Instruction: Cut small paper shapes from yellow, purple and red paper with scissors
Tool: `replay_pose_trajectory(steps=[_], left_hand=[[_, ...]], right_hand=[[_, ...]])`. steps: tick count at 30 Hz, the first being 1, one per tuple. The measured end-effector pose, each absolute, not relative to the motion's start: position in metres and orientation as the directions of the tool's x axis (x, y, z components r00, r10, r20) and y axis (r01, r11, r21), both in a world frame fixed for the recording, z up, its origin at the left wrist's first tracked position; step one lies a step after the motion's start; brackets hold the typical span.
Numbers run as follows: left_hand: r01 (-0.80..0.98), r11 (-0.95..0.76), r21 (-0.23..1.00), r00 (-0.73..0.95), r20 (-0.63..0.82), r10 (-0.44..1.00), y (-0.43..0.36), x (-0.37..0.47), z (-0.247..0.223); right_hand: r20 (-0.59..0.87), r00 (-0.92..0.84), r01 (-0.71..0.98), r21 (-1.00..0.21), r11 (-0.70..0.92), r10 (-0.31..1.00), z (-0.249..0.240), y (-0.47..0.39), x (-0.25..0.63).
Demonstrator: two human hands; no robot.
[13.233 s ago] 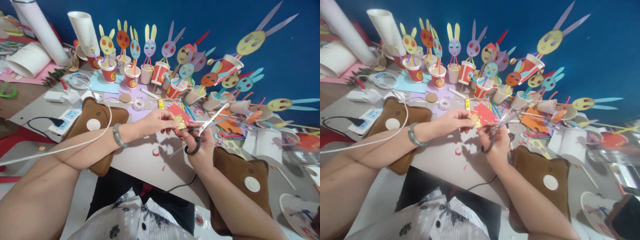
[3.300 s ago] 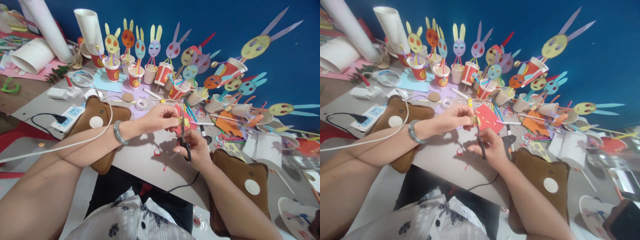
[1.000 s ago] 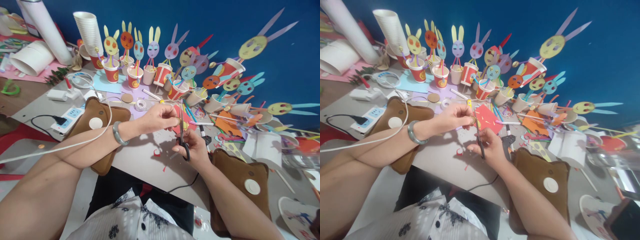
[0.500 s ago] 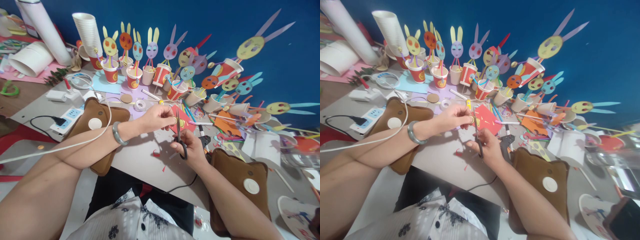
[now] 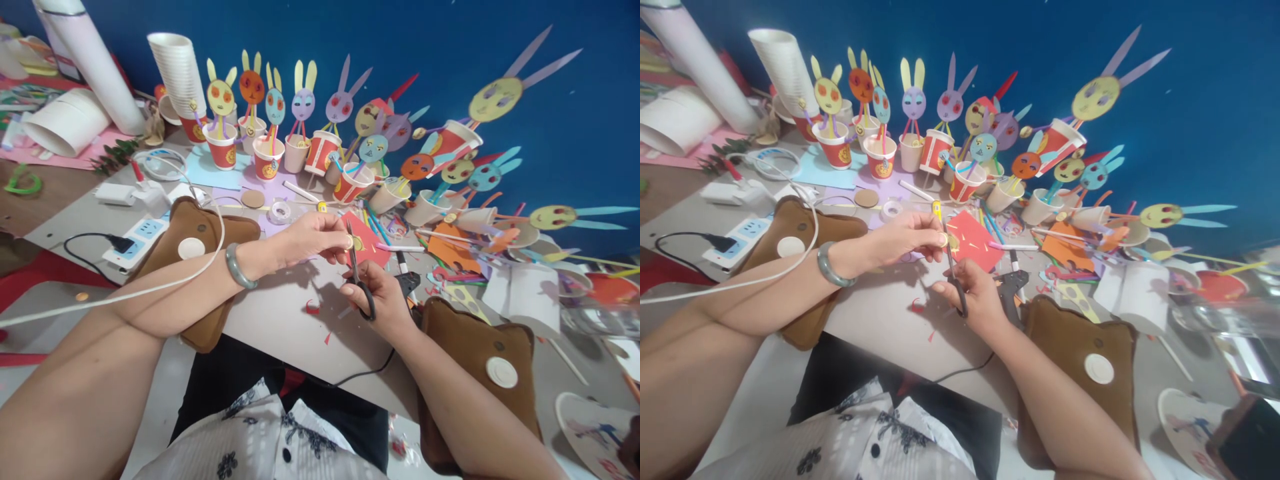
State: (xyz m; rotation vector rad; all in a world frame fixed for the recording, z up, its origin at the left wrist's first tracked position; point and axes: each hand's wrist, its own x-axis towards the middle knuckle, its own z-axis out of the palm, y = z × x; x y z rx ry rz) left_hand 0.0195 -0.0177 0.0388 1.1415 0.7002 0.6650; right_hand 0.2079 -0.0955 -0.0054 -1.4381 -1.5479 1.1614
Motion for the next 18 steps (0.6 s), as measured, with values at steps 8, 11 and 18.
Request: replay_pose_trajectory(steps=[8,11,18], left_hand=[[-0.043,0.112,0.993,0.552,-0.07,0.831,-0.009,0.023,0.028],[0.194,-0.018,0.981,0.616,-0.107,0.78,-0.008,0.019,0.027],[0.428,-0.306,0.851,0.811,-0.211,0.546,-0.009,0.01,0.028]], right_hand=[[0.004,-0.125,0.246,-0.969,0.035,0.992,-0.001,-0.095,0.208],[0.131,-0.012,0.222,-0.966,0.131,0.991,-0.001,-0.095,0.21],[0.198,0.143,0.21,-0.964,0.165,0.97,-0.002,-0.094,0.209]])
